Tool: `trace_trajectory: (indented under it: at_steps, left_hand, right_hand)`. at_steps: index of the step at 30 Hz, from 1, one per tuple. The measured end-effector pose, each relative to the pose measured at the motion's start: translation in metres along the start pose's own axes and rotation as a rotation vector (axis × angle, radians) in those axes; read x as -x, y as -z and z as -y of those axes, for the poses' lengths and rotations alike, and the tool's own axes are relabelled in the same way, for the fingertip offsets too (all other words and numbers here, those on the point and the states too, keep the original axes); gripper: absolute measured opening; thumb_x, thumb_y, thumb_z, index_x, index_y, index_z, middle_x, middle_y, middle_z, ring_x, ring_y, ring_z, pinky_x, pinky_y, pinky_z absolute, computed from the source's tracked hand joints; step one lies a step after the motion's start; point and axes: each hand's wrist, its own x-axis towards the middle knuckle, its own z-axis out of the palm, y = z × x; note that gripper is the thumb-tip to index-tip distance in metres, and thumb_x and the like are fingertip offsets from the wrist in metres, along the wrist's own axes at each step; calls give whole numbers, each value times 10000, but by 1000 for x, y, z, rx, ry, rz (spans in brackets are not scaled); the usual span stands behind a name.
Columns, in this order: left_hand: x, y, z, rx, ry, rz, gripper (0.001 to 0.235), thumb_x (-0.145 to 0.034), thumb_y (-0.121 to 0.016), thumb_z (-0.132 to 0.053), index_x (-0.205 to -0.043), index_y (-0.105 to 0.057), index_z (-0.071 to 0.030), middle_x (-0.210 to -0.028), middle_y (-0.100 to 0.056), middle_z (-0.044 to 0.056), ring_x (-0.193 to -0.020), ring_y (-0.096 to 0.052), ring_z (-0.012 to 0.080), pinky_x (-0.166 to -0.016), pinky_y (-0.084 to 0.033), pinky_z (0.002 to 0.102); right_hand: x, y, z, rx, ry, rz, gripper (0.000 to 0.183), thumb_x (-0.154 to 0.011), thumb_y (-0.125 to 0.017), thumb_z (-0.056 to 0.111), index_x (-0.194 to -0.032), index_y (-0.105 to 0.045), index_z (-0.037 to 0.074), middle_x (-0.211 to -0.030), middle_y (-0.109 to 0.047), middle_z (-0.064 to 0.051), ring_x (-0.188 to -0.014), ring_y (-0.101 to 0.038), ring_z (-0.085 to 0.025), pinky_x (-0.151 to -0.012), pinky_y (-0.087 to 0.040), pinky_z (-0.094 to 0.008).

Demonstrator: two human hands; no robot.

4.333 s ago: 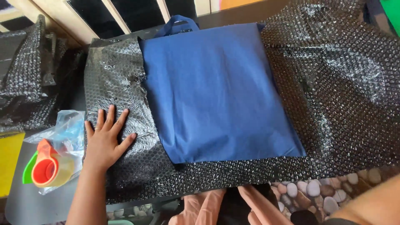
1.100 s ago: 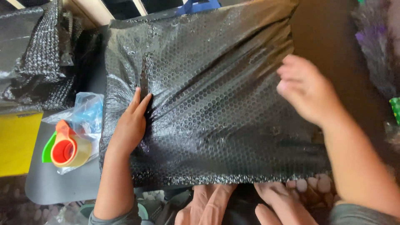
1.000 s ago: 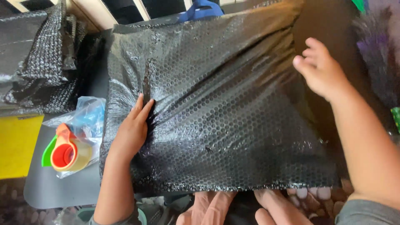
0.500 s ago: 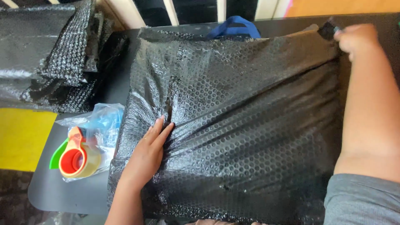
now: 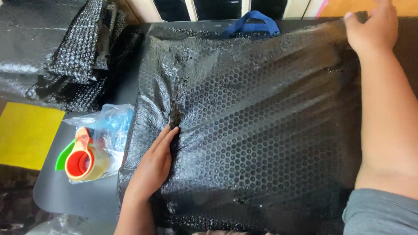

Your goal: The person places a blue tote bag onto a sheet of black bubble wrap on a table, folds the bubble wrap around the bag, and secures it with clear packing tape using a handheld dispenser. The person smooths the wrap and applies multiple strips of tape to seal the package.

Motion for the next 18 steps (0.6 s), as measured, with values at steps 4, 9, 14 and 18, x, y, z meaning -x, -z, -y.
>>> trace_trajectory:
  at_steps: [4, 9, 14, 18]
  left_hand:
    - [3, -1, 0, 35, -114, -77, 529, -1029, -377, 27, -1553, -359, -47, -1721, -55, 200, -1592, -155, 392, -1220, -279, 526]
    - [11, -12, 9, -264, -179, -324, 438, -1042, -511, -57, -1479, -487, -56, -1692, -119, 268, -1567, -125, 532, -1169, -345, 593]
    - [17, -8, 24, -598, 67, -419, 617, -970, -599, -429, -1540, -518, -208, -1682, -296, 166, -1514, -166, 554, -1131, -177, 787]
    - [19, -6, 28, -544, 134, -293, 638, -1020, -460, -531, -1595, -434, -256, -1680, -273, 176, -1498, -185, 544, -1063, -265, 745]
  right_hand:
    - [70, 132, 130, -52, -80, 536, 851, -946, -737, 352, -1625, -299, 85, -1525, -318, -327, -1358, -380, -552, -1058, -342, -594]
    - [173, 210, 117, -22, 144, 528, 890, -930, -686, 321, -1640, -270, -18, -1606, -293, -284, -1450, -314, -461, -1104, -315, -602]
    - [278, 217, 0, -420, -28, 379, 851, -928, -673, 8, -1634, -200, -18, -1686, -214, -252, -1434, -317, -578, -1125, -260, -647]
    - [349, 193, -97, -570, -286, 446, 680, -1070, -491, 81, -1678, -190, 30, -1576, -322, -337, -1355, -388, -464, -1030, -357, -566]
